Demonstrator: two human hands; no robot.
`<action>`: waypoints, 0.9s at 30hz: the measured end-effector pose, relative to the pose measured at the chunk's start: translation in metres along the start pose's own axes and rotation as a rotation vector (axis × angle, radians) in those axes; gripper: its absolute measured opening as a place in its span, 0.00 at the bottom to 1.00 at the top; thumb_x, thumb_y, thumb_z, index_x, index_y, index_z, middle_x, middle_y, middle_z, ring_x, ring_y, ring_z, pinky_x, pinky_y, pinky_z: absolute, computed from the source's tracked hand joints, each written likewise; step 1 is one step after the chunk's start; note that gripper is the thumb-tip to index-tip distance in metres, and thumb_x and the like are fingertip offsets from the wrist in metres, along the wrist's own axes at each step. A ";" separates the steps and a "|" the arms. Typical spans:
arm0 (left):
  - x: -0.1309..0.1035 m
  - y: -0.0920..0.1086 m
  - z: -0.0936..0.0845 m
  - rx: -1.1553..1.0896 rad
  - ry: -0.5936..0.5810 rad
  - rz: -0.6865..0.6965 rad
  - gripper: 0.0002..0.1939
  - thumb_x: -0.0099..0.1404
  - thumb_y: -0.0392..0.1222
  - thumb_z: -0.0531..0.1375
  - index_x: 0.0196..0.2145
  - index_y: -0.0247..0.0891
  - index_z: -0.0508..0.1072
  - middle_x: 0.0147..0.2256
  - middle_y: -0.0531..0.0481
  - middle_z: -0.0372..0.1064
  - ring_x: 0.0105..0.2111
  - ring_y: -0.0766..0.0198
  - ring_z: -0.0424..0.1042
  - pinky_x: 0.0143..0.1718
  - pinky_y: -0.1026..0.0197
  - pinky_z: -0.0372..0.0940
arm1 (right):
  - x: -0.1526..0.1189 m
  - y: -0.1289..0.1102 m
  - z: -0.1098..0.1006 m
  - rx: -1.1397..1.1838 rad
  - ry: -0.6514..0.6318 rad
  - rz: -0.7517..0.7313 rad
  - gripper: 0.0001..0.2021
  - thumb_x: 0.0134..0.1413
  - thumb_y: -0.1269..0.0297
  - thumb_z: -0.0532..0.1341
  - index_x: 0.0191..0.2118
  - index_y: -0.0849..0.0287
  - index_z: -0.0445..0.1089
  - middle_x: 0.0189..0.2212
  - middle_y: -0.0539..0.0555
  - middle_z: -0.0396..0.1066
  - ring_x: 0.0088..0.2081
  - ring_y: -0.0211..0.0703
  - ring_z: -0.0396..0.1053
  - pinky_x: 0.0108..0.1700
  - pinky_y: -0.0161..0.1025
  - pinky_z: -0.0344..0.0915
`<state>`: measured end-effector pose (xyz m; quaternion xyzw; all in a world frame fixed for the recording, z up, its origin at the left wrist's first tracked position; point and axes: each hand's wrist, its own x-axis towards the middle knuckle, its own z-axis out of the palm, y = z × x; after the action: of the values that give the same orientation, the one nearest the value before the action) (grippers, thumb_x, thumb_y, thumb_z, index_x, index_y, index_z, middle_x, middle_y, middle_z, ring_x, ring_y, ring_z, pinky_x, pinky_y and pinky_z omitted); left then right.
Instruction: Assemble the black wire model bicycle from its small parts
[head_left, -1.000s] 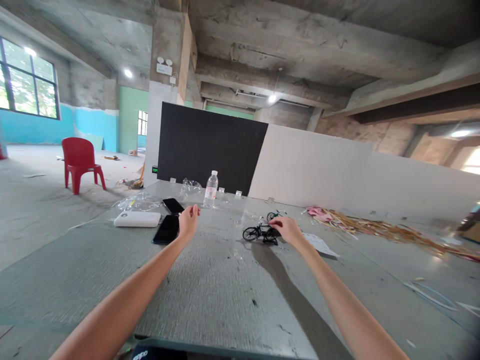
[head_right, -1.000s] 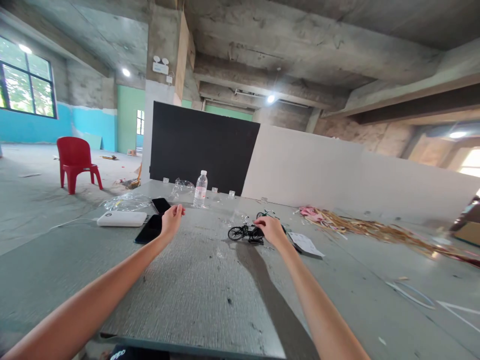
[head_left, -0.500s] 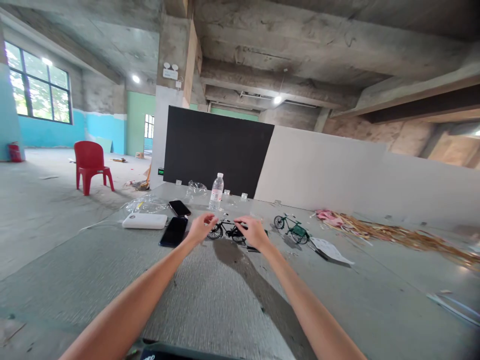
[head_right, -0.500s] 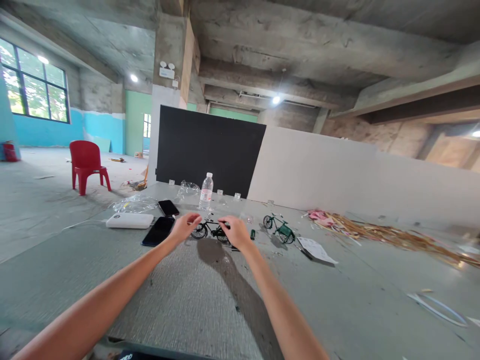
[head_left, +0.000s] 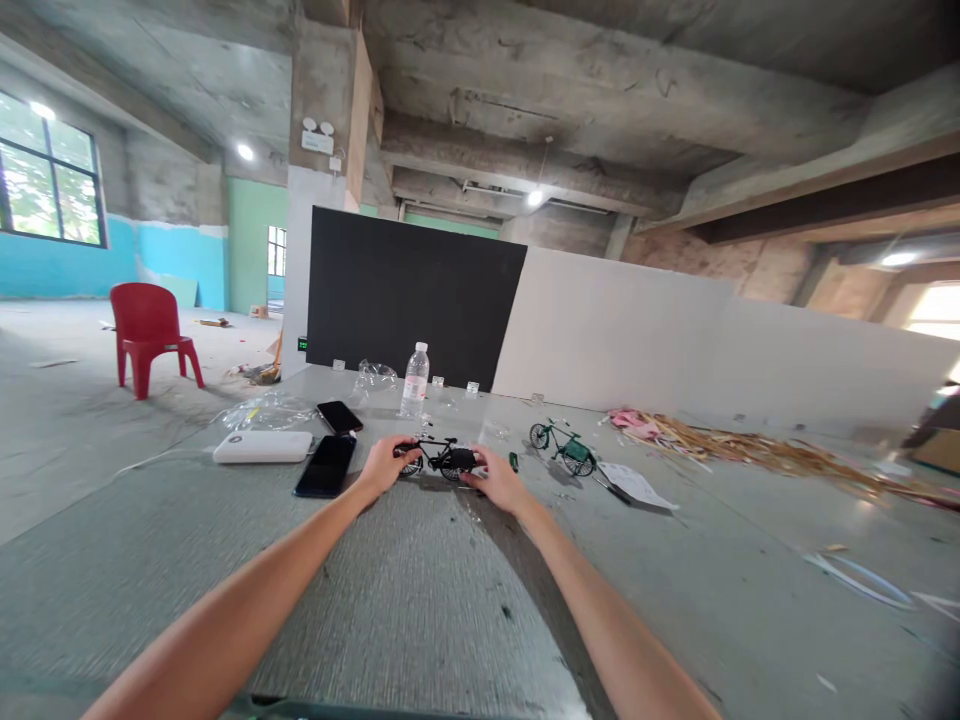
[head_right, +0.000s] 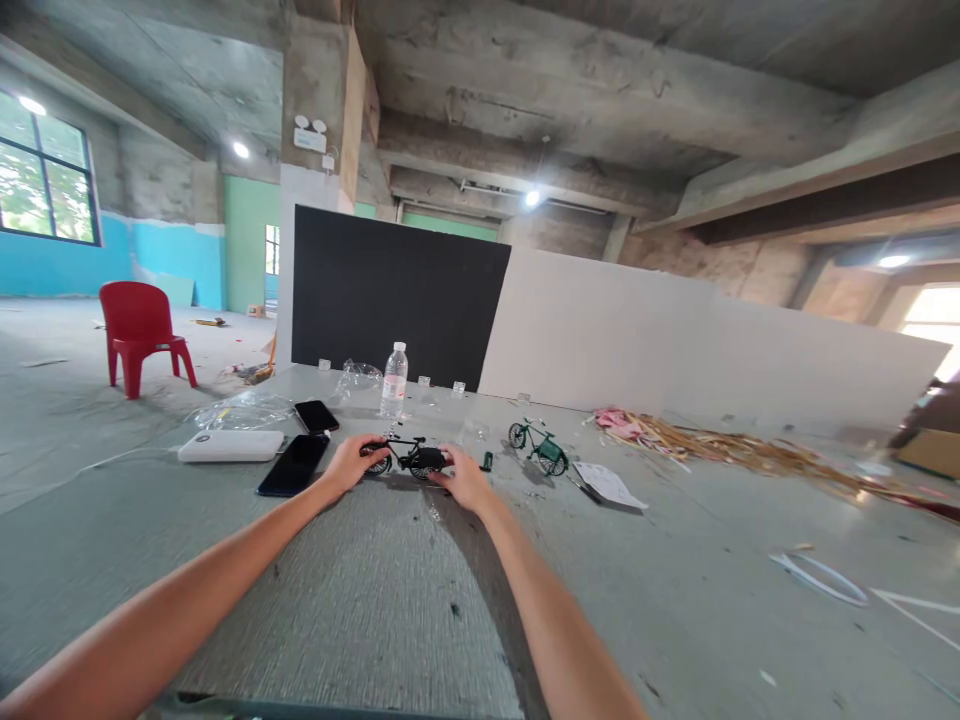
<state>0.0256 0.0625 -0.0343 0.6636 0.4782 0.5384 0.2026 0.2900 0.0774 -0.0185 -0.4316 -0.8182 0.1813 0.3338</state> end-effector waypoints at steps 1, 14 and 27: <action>0.000 0.000 0.000 -0.005 -0.001 -0.002 0.14 0.58 0.48 0.64 0.38 0.38 0.79 0.40 0.44 0.78 0.42 0.52 0.75 0.47 0.53 0.66 | 0.001 0.000 0.002 0.023 -0.003 -0.010 0.25 0.50 0.61 0.67 0.55 0.57 0.65 0.47 0.59 0.75 0.49 0.52 0.72 0.53 0.51 0.66; 0.000 0.001 0.003 -0.024 -0.004 0.033 0.13 0.57 0.48 0.64 0.38 0.39 0.79 0.39 0.45 0.78 0.41 0.52 0.75 0.47 0.52 0.66 | 0.006 -0.001 0.006 0.000 0.043 -0.002 0.25 0.47 0.67 0.68 0.53 0.59 0.67 0.42 0.58 0.76 0.41 0.50 0.74 0.47 0.49 0.69; -0.001 -0.002 0.004 -0.113 -0.018 0.023 0.16 0.57 0.51 0.64 0.39 0.37 0.77 0.41 0.44 0.77 0.42 0.54 0.75 0.48 0.55 0.66 | -0.002 -0.014 -0.044 -0.250 -0.130 0.054 0.14 0.51 0.63 0.66 0.45 0.57 0.73 0.41 0.57 0.76 0.41 0.47 0.74 0.43 0.41 0.67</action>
<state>0.0283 0.0636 -0.0373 0.6614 0.4376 0.5609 0.2375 0.3131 0.0684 0.0204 -0.4792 -0.8423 0.1147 0.2187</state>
